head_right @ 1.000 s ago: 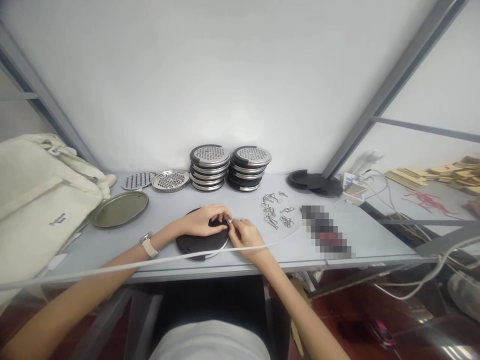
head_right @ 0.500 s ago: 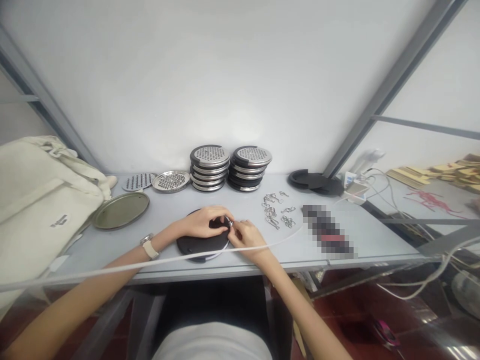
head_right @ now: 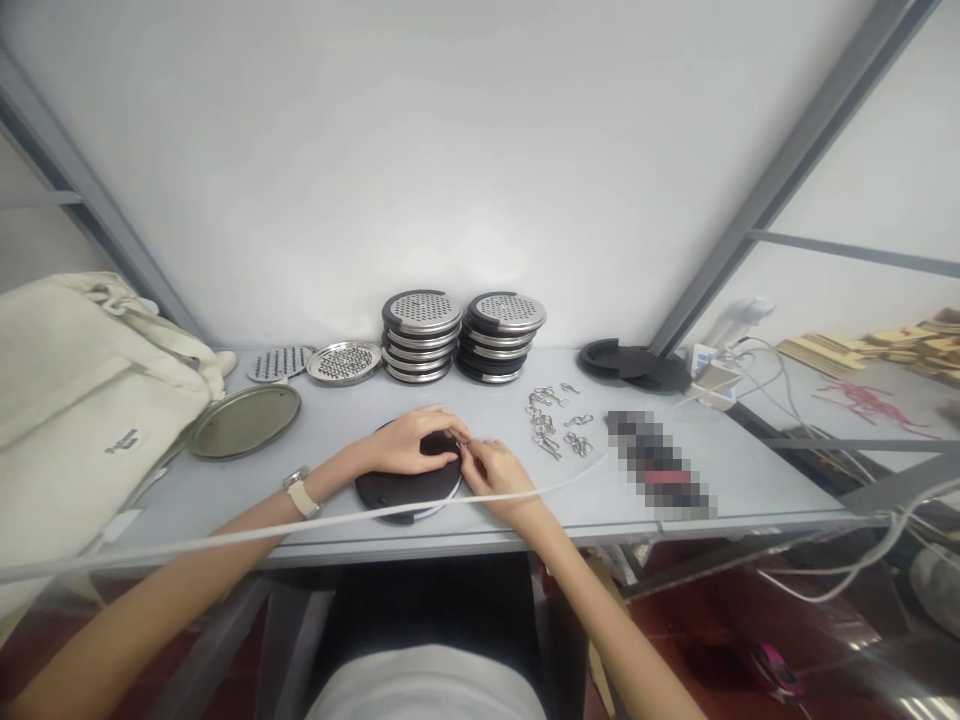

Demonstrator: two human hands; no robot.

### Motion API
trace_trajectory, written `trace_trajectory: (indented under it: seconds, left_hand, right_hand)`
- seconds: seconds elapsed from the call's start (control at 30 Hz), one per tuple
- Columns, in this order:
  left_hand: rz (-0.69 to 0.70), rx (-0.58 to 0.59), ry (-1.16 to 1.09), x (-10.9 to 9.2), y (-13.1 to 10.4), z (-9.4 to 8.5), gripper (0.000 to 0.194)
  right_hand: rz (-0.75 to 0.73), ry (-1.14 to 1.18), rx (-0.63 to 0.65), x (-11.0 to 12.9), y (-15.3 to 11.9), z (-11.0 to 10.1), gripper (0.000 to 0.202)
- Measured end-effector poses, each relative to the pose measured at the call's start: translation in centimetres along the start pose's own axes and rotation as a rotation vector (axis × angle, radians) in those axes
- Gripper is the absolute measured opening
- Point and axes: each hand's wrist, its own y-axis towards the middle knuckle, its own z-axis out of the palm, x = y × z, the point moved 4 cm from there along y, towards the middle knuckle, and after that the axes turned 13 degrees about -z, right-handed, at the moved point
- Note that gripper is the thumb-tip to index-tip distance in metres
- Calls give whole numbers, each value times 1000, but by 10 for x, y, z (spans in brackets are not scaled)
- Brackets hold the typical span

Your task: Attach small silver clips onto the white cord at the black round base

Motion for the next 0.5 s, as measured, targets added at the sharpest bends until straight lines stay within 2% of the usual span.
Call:
trace_trajectory:
  seconds: [0.5]
  left_hand:
    - [-56, 55, -154, 5, 0, 1, 28]
  right_hand:
    - [33, -61, -13, 6, 1, -4, 14]
